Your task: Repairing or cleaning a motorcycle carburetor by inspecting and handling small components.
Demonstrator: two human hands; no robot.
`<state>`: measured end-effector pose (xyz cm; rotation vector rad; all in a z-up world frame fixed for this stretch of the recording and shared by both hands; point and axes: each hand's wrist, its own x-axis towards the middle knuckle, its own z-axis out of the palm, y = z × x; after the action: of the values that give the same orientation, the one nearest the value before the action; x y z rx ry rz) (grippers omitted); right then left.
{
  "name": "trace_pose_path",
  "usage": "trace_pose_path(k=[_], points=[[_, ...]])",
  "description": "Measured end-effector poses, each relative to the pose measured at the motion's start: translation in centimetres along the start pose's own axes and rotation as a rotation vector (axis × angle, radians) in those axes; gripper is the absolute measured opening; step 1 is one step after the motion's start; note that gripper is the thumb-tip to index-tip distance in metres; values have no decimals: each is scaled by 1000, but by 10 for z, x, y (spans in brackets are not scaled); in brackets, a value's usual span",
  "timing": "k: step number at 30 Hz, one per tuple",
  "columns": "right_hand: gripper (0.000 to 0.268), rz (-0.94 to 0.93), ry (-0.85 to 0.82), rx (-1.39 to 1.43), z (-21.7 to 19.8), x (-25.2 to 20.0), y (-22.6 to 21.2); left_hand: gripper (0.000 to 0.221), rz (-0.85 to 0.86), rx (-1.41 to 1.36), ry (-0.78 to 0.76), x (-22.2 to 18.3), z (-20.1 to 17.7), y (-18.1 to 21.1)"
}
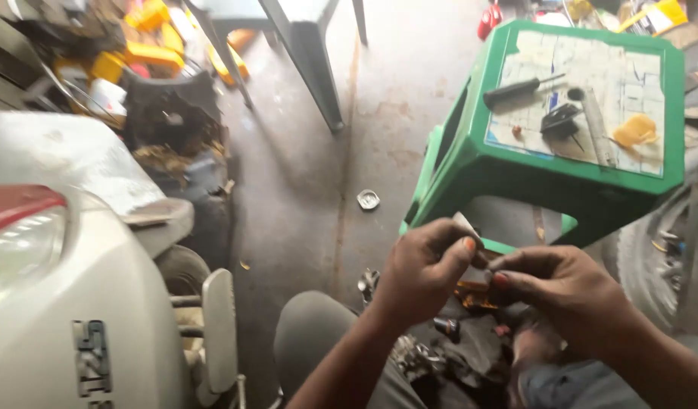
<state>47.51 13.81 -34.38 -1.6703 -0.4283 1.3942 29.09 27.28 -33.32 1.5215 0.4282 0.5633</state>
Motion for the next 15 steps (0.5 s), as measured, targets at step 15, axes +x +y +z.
trace_pose_path(k=[15], points=[[23, -51, -206, -92, -5, 14, 30, 24, -194, -161, 46, -43, 16, -9]])
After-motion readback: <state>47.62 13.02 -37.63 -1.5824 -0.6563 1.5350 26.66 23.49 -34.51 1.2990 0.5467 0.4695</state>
